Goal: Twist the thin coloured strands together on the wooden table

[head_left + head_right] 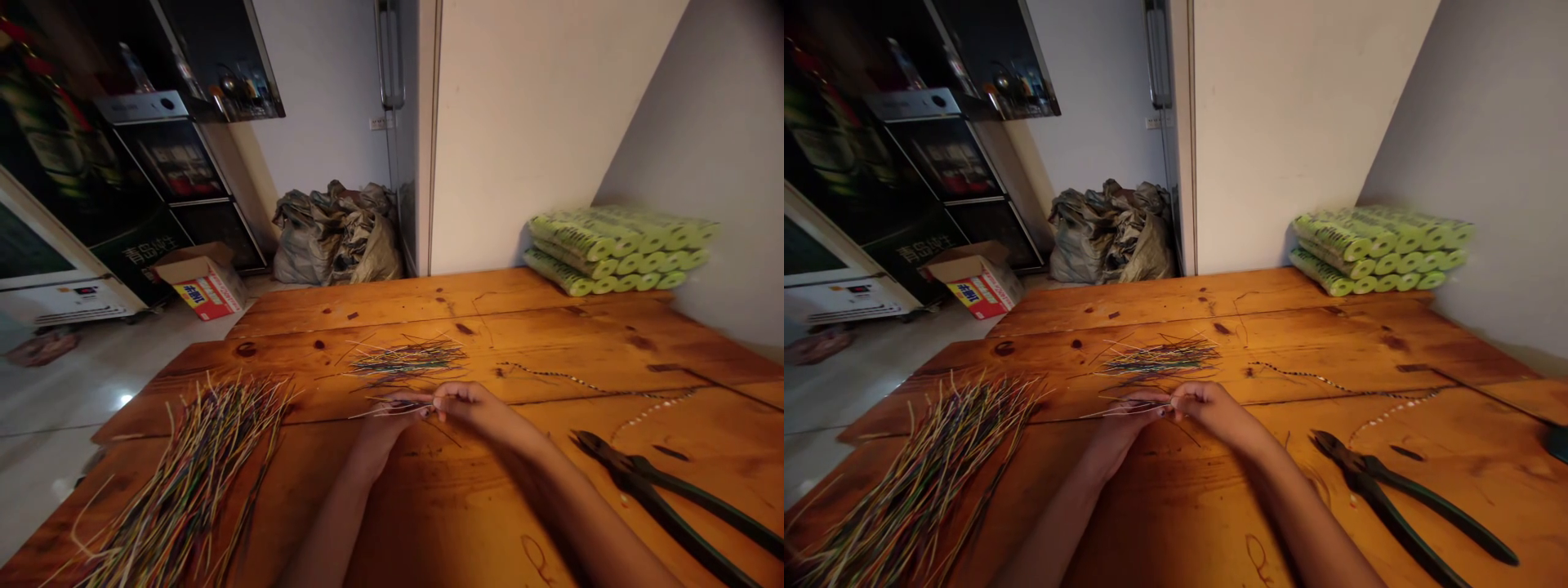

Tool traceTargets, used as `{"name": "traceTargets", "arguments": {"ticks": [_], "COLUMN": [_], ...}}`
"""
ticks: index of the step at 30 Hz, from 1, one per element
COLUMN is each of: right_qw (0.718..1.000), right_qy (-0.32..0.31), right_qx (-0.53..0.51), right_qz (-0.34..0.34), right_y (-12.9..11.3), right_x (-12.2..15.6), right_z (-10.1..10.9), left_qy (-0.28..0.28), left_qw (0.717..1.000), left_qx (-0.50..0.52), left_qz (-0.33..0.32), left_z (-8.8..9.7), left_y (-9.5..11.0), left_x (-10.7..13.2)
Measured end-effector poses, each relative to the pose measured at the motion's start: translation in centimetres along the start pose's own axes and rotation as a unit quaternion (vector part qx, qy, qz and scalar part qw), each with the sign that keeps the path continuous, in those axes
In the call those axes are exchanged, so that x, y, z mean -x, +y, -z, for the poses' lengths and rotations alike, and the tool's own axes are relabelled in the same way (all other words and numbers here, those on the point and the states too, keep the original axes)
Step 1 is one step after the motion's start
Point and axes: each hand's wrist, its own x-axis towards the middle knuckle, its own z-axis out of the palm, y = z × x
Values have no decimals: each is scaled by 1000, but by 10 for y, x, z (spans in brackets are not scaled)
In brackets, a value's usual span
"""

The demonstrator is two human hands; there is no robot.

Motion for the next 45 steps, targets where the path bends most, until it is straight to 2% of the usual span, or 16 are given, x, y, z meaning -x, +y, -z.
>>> {"name": "traceTargets", "arguments": {"ticks": [6, 10, 16, 19, 22, 26, 32, 35, 38, 39, 41, 45], "right_qw": [998, 996, 988, 980, 978, 976, 965, 945, 912, 902, 885, 869], "right_qy": [17, 61, 129, 143, 139, 145, 155, 171, 189, 193, 196, 190], "right_qx": [-66, -67, 48, 112, 131, 140, 200, 274, 359, 383, 416, 448], "right_qz": [-17, -9, 66, 79, 82, 83, 70, 62, 58, 59, 66, 87], "right_y": [11, 23, 14, 9, 9, 11, 13, 13, 10, 9, 6, 1], "right_x": [-3, -9, -7, -5, -5, -6, -4, -2, 1, 2, 4, 6], "right_z": [-8, -18, -31, -33, -33, -29, -30, -33, -37, -38, -39, -41], "left_qy": [38, 79, 148, 145, 126, 114, 135, 135, 127, 122, 109, 63], "left_qw": [998, 991, 977, 975, 967, 934, 858, 828, 809, 812, 839, 944], "left_qx": [-38, -59, -95, -98, -135, -244, -407, -449, -483, -484, -454, -267], "left_qz": [-35, -86, -121, -135, -174, -233, -283, -307, -310, -304, -281, -185], "left_z": [-3, -6, -10, -9, -5, 2, 7, 7, 7, 6, 5, 3], "left_y": [-2, 1, 2, 2, 3, 5, 1, -1, -1, 0, 0, -3], "left_x": [-4, -4, 2, 2, 0, -1, 0, 1, 2, 2, 1, -3]}}
